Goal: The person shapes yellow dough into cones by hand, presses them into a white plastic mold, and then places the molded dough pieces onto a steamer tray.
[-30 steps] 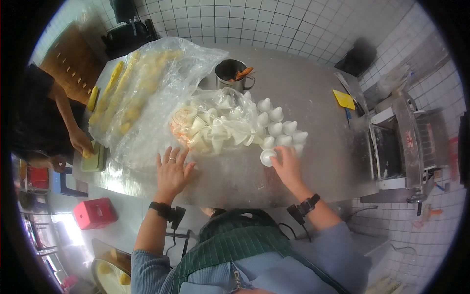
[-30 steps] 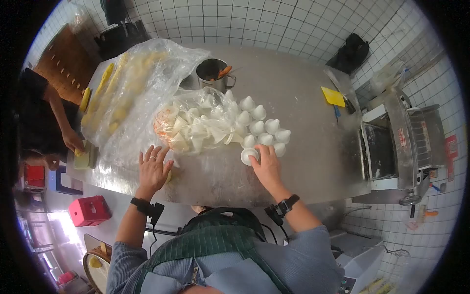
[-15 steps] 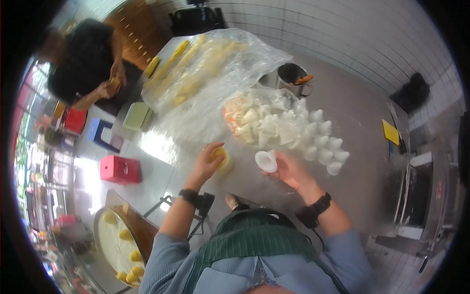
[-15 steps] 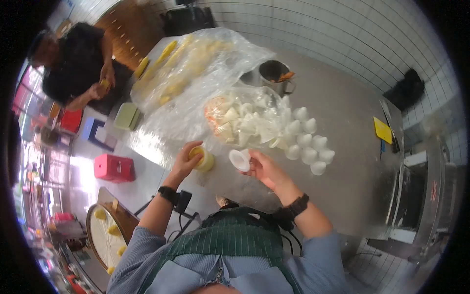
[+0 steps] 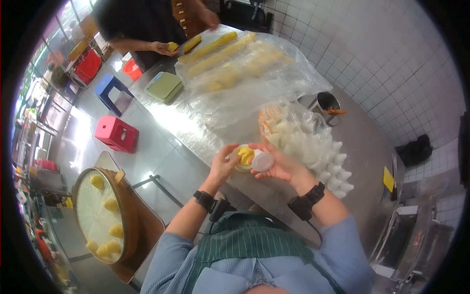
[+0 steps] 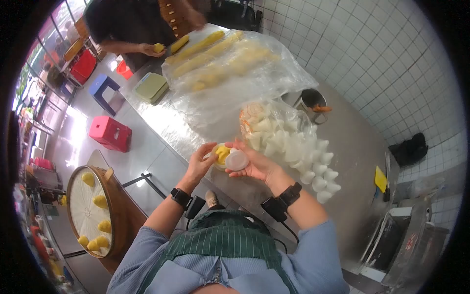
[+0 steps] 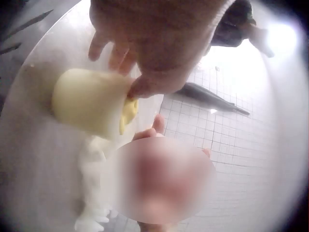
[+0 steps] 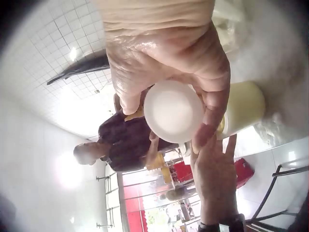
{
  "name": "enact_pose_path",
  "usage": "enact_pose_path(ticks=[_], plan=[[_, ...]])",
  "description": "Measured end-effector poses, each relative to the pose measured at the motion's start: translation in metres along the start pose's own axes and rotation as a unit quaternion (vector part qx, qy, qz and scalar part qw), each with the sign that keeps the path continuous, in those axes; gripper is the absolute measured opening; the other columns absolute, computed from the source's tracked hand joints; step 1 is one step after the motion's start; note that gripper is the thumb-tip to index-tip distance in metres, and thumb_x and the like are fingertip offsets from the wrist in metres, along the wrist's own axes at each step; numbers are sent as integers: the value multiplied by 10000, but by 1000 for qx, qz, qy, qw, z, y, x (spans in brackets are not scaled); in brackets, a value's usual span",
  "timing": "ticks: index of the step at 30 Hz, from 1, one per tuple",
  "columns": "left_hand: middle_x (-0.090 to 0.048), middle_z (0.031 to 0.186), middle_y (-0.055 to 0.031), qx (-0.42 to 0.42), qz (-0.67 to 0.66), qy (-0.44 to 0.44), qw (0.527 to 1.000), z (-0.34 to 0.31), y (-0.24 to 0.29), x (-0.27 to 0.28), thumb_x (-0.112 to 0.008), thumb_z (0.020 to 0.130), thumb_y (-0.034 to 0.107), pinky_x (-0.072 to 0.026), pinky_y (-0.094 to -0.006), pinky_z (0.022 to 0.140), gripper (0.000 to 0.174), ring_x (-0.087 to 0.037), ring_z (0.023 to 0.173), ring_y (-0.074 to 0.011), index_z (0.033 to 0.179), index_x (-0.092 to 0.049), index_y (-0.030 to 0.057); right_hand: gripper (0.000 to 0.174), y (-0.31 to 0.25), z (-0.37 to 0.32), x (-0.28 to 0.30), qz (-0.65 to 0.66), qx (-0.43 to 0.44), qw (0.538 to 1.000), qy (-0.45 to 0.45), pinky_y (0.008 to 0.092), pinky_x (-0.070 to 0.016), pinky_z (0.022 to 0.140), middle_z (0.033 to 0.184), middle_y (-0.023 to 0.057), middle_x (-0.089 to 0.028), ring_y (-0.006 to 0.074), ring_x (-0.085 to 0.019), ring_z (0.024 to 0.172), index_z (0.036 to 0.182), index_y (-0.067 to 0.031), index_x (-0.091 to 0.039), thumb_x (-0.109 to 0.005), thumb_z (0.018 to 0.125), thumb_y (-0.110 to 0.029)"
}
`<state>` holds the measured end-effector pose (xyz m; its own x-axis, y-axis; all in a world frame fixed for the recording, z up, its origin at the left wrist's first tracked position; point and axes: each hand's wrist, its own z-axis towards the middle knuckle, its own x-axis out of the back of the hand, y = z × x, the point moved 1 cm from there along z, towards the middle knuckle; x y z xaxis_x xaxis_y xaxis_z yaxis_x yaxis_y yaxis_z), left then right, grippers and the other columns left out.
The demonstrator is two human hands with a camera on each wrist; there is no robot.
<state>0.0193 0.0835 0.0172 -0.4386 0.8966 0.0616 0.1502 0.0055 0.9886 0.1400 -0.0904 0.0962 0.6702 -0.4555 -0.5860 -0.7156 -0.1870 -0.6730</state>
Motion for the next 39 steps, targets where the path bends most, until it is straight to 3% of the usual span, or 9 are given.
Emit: enact_pose_path(ticks=[3,8,12,14,21,24,27,32,39], plan=[[-568,1287,-178,-184,139,19,973,-3,11,2,-693,837,190,-416,-435,1017,414,-508,1247,-344,1227,-604,82,615,-5,-1,-8,16,-13,1000,23,354,-600,756,1092,128,-622,236,-676,872,1433,-83,-369,-538,968,-448],[-517,1348,-203,-263,310,-38,913,-4,16,4,-698,830,186,-386,-431,1054,365,-463,1282,-383,1176,-648,81,538,-9,2,-10,-87,17,993,72,318,-590,740,1057,98,-632,189,-662,846,1396,-66,-435,-545,978,-386],[-533,1346,-162,-175,236,-57,954,7,9,5,-682,863,200,-394,-410,1042,274,-457,1296,-343,1116,-673,96,449,-9,1,-3,-279,-22,945,171,245,-536,643,983,56,-641,117,-612,766,1334,-65,-516,-566,972,-327],[-541,1342,-146,-89,134,-79,984,14,7,6,-672,877,196,-400,-402,1034,242,-458,1297,-330,1096,-680,93,353,-5,3,4,-475,118,846,213,217,-480,569,810,36,-632,78,-592,711,1190,-28,-612,-606,955,-291],[-624,1196,-139,-3,8,-115,993,20,-15,7,-643,882,213,-426,-371,980,246,-569,1153,-238,1076,-672,66,285,0,8,-9,-353,108,887,276,211,-429,536,776,9,-607,52,-511,585,1197,-46,-615,-560,960,-194],[-580,1275,-103,6,-88,-125,988,15,-7,9,-605,907,135,-371,-388,1071,406,-516,1237,-201,1290,-521,26,315,-2,10,-18,-353,101,892,264,209,-414,520,798,6,-600,34,-500,587,1250,-58,-579,-542,960,-176],[-551,1320,-106,-9,-86,-139,986,9,-5,11,-601,895,128,-336,-425,1096,460,-469,1294,-219,1331,-485,38,350,1,12,-19,-382,49,884,266,228,-457,589,869,29,-631,70,-556,666,1292,-58,-537,-538,961,-172],[-560,1302,-118,-24,-61,-125,990,6,-3,11,-601,875,153,-366,-420,1054,471,-502,1246,-239,1325,-499,57,406,0,19,-30,-563,62,776,278,400,-491,849,1049,208,-671,331,-651,978,1303,-40,-499,-528,936,-210],[-540,1308,-96,-40,-61,-117,990,7,-13,6,-584,890,115,-372,-408,1069,456,-499,1238,-211,1330,-491,46,404,-11,30,-44,-683,-13,678,273,467,-470,852,1049,259,-650,406,-625,998,1288,-44,-473,-519,925,-217]])
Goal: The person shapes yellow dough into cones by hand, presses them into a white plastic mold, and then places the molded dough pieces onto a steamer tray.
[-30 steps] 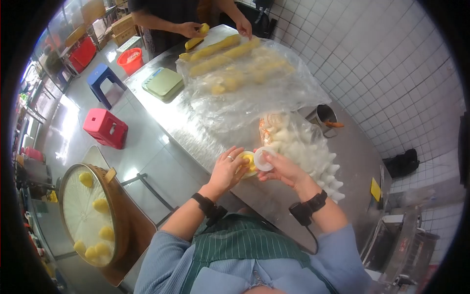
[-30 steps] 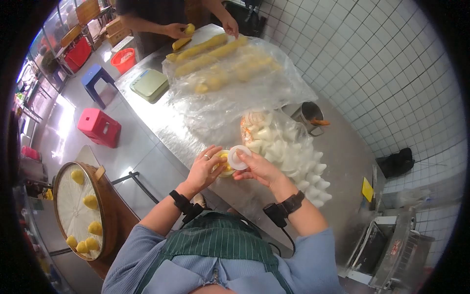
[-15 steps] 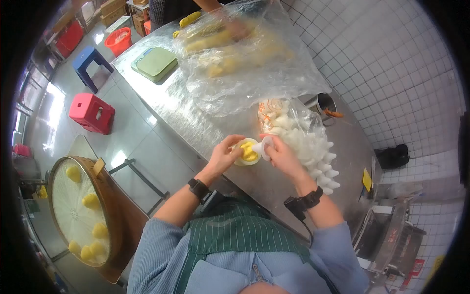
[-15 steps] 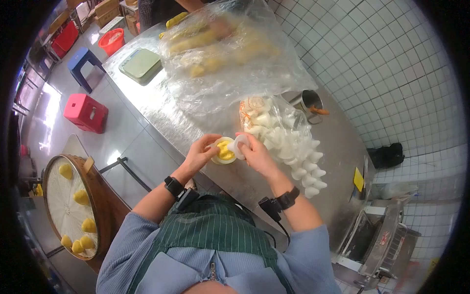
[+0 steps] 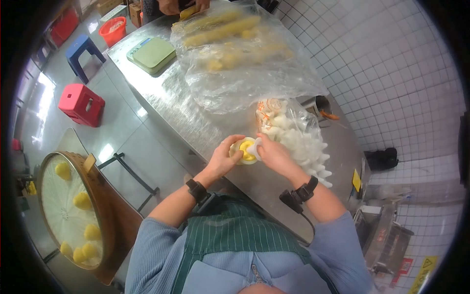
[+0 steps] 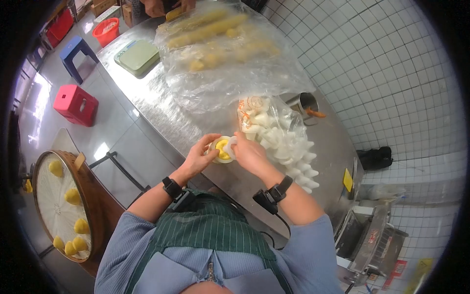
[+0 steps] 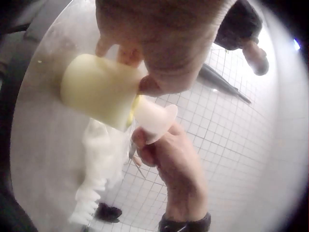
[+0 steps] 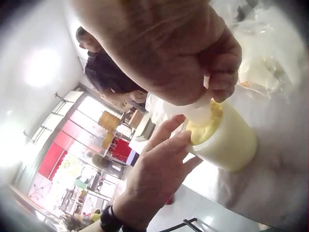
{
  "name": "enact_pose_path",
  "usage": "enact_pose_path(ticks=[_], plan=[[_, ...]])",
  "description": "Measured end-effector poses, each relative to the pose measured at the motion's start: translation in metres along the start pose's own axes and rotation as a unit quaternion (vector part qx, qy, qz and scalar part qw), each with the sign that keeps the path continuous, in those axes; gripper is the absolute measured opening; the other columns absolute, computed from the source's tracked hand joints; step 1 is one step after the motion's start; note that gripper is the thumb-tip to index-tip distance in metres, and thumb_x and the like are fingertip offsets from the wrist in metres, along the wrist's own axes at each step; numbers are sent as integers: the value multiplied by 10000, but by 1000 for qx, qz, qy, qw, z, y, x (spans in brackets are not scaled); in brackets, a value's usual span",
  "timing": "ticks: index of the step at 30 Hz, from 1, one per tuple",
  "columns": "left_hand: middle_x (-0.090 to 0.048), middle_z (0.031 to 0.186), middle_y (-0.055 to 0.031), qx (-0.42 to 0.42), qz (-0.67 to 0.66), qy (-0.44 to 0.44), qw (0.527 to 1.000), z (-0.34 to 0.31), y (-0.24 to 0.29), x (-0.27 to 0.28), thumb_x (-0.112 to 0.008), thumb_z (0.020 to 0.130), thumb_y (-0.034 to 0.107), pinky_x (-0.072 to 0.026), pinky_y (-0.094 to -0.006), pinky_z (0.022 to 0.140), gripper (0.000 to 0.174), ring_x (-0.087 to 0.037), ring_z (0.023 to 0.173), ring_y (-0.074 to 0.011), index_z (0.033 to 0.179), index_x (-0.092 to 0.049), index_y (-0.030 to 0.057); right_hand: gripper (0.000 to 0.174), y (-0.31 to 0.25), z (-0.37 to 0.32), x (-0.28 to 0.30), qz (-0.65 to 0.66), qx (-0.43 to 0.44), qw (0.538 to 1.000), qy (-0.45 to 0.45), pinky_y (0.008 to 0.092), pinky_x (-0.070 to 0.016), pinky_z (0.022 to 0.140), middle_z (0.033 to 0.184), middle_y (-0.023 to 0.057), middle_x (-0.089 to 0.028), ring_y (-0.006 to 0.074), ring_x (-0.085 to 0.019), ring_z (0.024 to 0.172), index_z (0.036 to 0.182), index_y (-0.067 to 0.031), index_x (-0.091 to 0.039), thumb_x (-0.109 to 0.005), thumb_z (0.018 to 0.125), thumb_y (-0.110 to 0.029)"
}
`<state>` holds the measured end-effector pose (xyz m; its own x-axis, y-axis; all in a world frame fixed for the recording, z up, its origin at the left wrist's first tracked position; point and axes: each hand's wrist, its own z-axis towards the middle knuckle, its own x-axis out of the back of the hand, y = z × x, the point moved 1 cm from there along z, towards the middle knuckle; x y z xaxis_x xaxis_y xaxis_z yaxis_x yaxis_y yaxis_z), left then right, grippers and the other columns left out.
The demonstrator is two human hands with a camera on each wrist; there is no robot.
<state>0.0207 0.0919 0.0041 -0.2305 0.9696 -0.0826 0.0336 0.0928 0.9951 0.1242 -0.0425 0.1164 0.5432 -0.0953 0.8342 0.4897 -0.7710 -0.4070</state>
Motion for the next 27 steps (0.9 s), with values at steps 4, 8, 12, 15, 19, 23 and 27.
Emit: enact_pose_path(ticks=[4,8,12,15,19,23,27], plan=[[-540,1306,-102,-2,6,8,1000,-1,3,-1,-589,884,111,-373,-401,1067,453,-508,1225,-207,1323,-498,48,370,-4,12,-9,-158,28,986,-38,475,-490,757,917,232,-668,399,-649,884,1214,35,-482,-511,915,-182],[-533,1309,-132,17,0,-10,1000,-1,4,1,-652,843,153,-370,-393,1068,562,-506,1228,-251,1359,-453,51,359,-13,16,-15,-238,57,969,-40,472,-499,694,837,209,-664,390,-653,813,1171,77,-489,-500,915,-174],[-500,1328,-199,-98,135,-17,986,-1,7,-4,-778,734,235,-370,-415,1070,823,-486,1246,-345,1419,-359,57,296,-12,17,-8,-258,65,963,-45,467,-516,734,910,221,-682,396,-664,869,1136,44,-500,-517,873,-90],[-489,1319,-233,-108,165,-11,980,3,3,-9,-826,660,263,-387,-432,1053,938,-480,1238,-387,1425,-335,33,389,-2,23,2,-181,112,975,-61,471,-483,847,1052,243,-640,391,-615,1013,1262,26,-483,-497,893,-97],[-555,1234,-230,-81,151,-4,985,2,13,-9,-826,642,273,-430,-447,992,819,-533,1159,-387,1317,-442,12,428,4,51,-28,-15,233,954,190,451,-412,943,1138,231,-565,392,-511,1093,1343,-16,-468,-448,928,-119],[-582,1169,-214,-191,173,52,965,12,-31,-25,-773,673,299,-450,-442,946,692,-554,1091,-396,1240,-494,18,476,23,67,-76,188,95,966,150,409,-448,931,1187,186,-614,289,-587,1091,1348,-6,-497,-489,893,-148],[-557,1198,-217,-188,79,34,978,13,-13,-29,-760,655,273,-414,-435,977,767,-516,1140,-406,1295,-436,0,424,26,61,-61,122,137,975,124,405,-461,918,1180,193,-625,328,-609,1068,1344,-58,-516,-424,961,-217]])
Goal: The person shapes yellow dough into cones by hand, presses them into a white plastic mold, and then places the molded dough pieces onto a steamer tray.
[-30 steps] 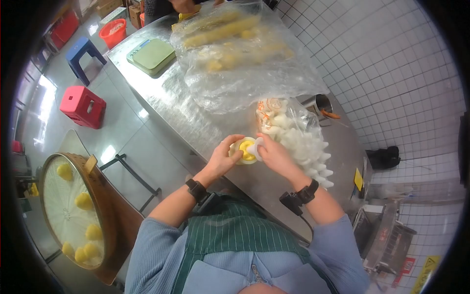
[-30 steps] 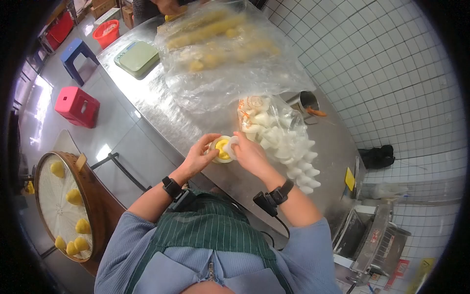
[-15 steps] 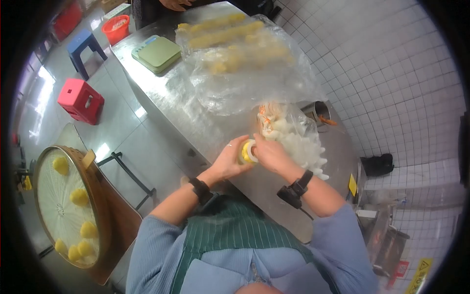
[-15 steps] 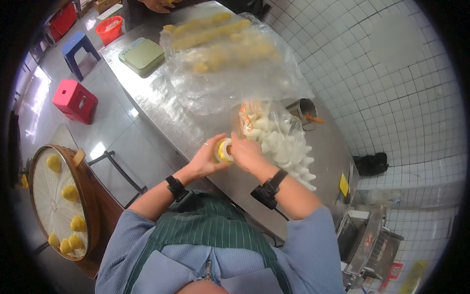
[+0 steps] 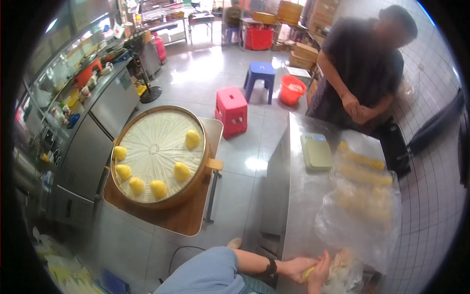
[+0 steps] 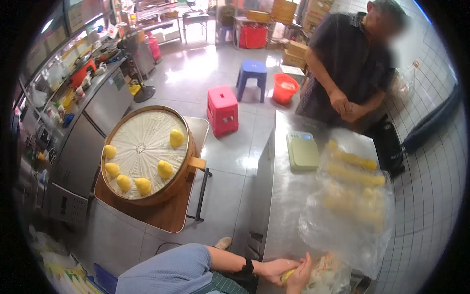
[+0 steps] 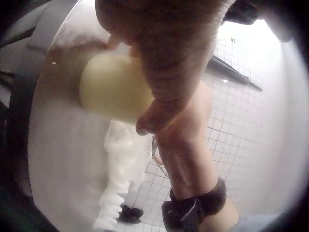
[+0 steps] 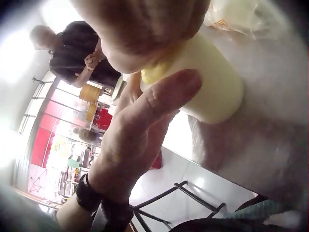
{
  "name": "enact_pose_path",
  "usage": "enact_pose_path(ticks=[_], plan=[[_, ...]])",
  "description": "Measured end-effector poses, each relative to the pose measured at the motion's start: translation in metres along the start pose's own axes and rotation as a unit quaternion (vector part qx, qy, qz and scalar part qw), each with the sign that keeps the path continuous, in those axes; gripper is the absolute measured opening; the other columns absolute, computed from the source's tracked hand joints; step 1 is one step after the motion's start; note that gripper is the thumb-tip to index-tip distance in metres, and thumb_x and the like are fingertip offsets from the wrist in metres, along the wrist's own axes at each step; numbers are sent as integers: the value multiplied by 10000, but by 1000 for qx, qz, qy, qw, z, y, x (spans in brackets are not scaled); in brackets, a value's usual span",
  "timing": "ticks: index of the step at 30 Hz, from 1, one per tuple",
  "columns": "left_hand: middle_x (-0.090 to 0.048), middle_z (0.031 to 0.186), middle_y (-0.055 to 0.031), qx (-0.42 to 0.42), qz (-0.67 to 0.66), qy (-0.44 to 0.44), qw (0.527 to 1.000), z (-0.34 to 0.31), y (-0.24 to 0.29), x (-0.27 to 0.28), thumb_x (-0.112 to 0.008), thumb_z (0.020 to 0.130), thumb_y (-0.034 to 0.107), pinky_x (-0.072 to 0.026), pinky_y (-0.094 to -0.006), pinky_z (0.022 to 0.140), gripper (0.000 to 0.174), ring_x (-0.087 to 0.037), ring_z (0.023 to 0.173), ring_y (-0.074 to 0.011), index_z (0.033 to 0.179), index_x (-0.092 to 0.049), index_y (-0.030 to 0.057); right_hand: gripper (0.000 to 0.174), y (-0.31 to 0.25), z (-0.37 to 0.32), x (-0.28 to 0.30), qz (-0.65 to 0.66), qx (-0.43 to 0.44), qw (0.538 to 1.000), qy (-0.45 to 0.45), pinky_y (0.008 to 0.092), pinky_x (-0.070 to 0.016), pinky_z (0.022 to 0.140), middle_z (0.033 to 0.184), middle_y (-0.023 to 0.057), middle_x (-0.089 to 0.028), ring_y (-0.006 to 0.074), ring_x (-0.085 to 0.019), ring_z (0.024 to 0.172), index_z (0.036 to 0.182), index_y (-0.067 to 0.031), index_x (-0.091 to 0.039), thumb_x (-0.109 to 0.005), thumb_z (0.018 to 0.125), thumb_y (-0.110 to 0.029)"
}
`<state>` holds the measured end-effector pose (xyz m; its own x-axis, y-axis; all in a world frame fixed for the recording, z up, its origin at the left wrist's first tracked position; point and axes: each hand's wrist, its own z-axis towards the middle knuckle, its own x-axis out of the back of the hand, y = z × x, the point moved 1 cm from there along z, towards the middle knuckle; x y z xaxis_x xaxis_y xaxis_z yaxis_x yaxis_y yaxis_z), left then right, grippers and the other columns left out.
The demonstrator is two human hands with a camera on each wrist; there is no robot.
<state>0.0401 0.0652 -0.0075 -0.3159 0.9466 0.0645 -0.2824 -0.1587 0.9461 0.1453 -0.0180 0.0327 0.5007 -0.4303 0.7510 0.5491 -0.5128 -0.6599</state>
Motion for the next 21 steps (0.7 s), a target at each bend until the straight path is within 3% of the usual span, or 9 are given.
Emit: enact_pose_path(ticks=[3,4,9,11,12,14,17,21], plan=[[-539,1224,-235,2,9,-20,1000,-5,-11,4,-717,684,257,-423,-424,970,753,-510,1157,-419,1320,-396,13,368,2,1,-10,29,49,998,-4,411,-467,910,1109,184,-655,346,-609,1020,1312,-63,-543,-450,966,-150],[-525,1241,-237,20,17,-33,999,-5,-19,1,-715,706,296,-404,-430,992,763,-495,1181,-412,1330,-381,10,439,4,3,-9,3,38,997,-60,408,-436,968,1182,198,-628,347,-580,1092,1391,-78,-451,-368,971,-175],[-514,1279,-233,21,-9,-24,999,1,-33,-4,-732,717,378,-394,-436,1006,818,-481,1205,-410,1354,-371,14,441,4,9,-8,-22,49,996,-75,408,-433,972,1194,204,-622,351,-573,1113,1378,-69,-467,-398,955,-172],[-523,1350,-166,-63,-2,-46,997,-3,-14,9,-741,761,382,-355,-416,1039,760,-481,1238,-324,1391,-434,89,447,10,13,-7,-30,65,994,-83,414,-426,983,1199,204,-621,357,-570,1123,1380,-59,-464,-400,951,-172],[-523,1350,-166,-62,12,-37,997,-3,-9,13,-741,761,382,-355,-416,1039,760,-481,1238,-324,1391,-434,89,450,15,16,-6,-84,130,985,-75,422,-418,994,1196,207,-623,368,-570,1122,1381,-50,-461,-401,951,-171],[-497,1369,-182,77,-6,-139,987,3,-6,13,-802,690,428,-339,-436,1053,886,-457,1260,-351,1395,-412,61,453,13,19,-6,-133,200,969,-58,429,-410,1006,1193,210,-625,378,-569,1122,1382,-40,-458,-401,951,-171],[-507,1349,-198,10,6,-67,998,-3,2,12,-816,667,428,-341,-447,1047,878,-457,1253,-360,1368,-446,50,456,4,20,-7,-130,247,957,-77,432,-407,1008,1194,213,-624,382,-567,1124,1383,-36,-455,-402,950,-169],[-514,1337,-209,-3,10,-71,997,-1,-10,5,-813,665,432,-342,-455,1043,849,-456,1247,-376,1344,-478,49,459,-12,18,-6,-129,285,944,-102,435,-404,1012,1196,218,-622,389,-565,1125,1385,-31,-451,-403,949,-167]])
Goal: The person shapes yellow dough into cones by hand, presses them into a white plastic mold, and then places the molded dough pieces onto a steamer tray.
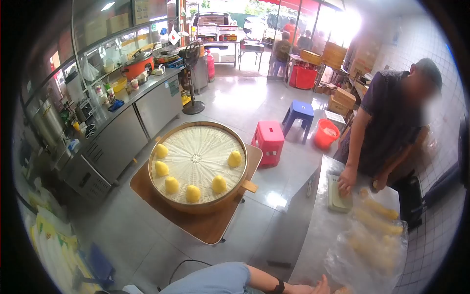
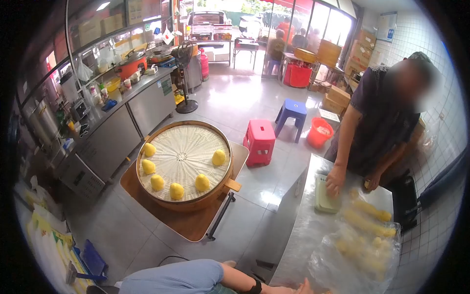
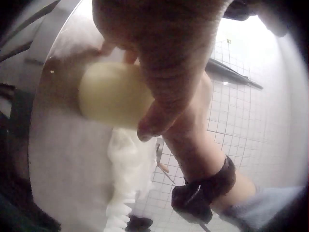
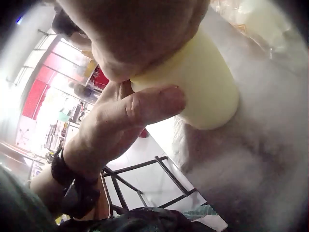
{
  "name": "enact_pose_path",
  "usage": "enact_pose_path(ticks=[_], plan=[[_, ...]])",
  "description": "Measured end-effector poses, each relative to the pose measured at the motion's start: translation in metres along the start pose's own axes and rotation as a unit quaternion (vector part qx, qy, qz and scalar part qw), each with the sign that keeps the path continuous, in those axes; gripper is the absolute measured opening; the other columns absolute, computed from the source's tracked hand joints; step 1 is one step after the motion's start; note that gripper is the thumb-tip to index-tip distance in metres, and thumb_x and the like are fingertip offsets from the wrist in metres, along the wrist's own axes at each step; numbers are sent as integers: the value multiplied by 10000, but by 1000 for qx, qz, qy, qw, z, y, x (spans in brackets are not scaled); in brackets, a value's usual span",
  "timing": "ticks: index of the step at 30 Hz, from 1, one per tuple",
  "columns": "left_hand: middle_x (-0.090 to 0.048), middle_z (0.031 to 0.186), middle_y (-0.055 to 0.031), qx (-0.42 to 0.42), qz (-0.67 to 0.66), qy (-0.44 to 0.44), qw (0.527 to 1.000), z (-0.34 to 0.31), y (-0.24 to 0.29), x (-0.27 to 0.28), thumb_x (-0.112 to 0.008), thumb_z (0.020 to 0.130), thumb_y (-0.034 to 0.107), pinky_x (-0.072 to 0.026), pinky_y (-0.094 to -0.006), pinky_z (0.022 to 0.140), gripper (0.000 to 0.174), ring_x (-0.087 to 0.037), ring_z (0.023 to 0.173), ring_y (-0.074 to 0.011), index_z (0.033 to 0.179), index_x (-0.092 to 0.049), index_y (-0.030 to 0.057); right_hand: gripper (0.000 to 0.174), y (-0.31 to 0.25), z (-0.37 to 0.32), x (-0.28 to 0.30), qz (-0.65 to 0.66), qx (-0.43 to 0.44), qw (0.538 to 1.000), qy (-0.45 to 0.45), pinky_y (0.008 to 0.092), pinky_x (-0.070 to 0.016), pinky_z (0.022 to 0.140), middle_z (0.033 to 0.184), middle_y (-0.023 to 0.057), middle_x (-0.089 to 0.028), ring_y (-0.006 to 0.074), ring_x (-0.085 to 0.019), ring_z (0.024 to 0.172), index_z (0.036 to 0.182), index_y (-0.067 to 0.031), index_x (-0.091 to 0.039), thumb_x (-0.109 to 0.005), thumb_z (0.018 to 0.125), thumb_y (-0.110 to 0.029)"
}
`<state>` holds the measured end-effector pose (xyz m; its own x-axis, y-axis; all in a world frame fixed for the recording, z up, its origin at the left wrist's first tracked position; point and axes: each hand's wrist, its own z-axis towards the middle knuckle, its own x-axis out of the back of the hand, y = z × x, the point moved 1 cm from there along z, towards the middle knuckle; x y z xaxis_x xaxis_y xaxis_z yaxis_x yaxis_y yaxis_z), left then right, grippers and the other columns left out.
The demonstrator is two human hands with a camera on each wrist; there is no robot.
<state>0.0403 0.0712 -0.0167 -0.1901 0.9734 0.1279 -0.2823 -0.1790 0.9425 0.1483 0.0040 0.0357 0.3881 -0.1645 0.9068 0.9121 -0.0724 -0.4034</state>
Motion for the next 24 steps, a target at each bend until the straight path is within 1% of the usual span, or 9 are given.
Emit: enact_pose_path(ticks=[2,6,8,11,15,17,19,22,24], plan=[[-532,1306,-220,-64,30,33,997,1,-17,-5,-805,661,445,-355,-462,1030,814,-468,1216,-403,1309,-511,51,461,-6,2,3,0,22,1000,-10,437,-402,1014,1196,220,-621,392,-563,1126,1386,-29,-449,-404,948,-166],[-549,1274,-222,-30,104,3,994,-5,-41,-18,-787,674,461,-372,-465,1009,778,-483,1171,-421,1286,-525,58,460,-10,4,9,15,43,998,-34,439,-402,1014,1200,223,-619,394,-561,1130,1386,-27,-448,-404,950,-168],[-564,1239,-223,41,87,-85,992,-3,-63,-28,-771,688,467,-387,-459,992,740,-498,1141,-422,1260,-541,57,456,-13,7,15,29,75,995,-64,439,-404,1011,1205,224,-615,392,-558,1135,1384,-28,-448,-402,955,-174],[-550,1260,-229,20,67,-49,996,-6,-39,-17,-761,704,481,-379,-472,1002,748,-484,1163,-429,1274,-530,55,451,-13,11,18,40,117,987,-98,439,-406,1008,1211,225,-612,391,-555,1141,1382,-29,-449,-401,959,-179],[-510,1325,-230,-47,92,30,994,-4,-11,-8,-753,717,504,-349,-489,1038,807,-453,1218,-433,1333,-481,59,445,-14,4,12,64,-37,995,-66,440,-406,1009,1216,225,-610,390,-552,1148,1379,-25,-451,-398,968,-188],[-467,1393,-212,15,72,-10,997,-6,-2,-3,-755,721,529,-313,-497,1073,891,-422,1278,-412,1399,-413,64,441,-15,0,7,79,-106,990,-44,441,-406,1009,1218,224,-608,389,-550,1152,1377,-23,-451,-397,972,-192],[-454,1411,-203,1,42,0,999,-6,-6,-2,-761,714,540,-304,-491,1083,926,-414,1295,-396,1417,-392,64,439,-15,-3,3,95,-173,980,-24,441,-406,1009,1221,224,-607,389,-549,1156,1375,-21,-452,-396,977,-197],[-448,1423,-191,-29,16,31,999,-1,-24,-12,-773,700,546,-298,-481,1089,966,-412,1307,-374,1433,-371,62,441,-4,3,-1,55,-237,970,-8,446,-401,1008,1221,231,-606,394,-551,1151,1365,-5,-453,-388,994,-234],[-454,1415,-189,-36,31,53,997,-4,-16,-3,-781,692,540,-301,-478,1086,972,-417,1302,-368,1432,-372,61,448,40,2,-20,24,-175,984,7,453,-398,1005,1225,239,-602,404,-550,1144,1361,2,-454,-388,995,-247]])
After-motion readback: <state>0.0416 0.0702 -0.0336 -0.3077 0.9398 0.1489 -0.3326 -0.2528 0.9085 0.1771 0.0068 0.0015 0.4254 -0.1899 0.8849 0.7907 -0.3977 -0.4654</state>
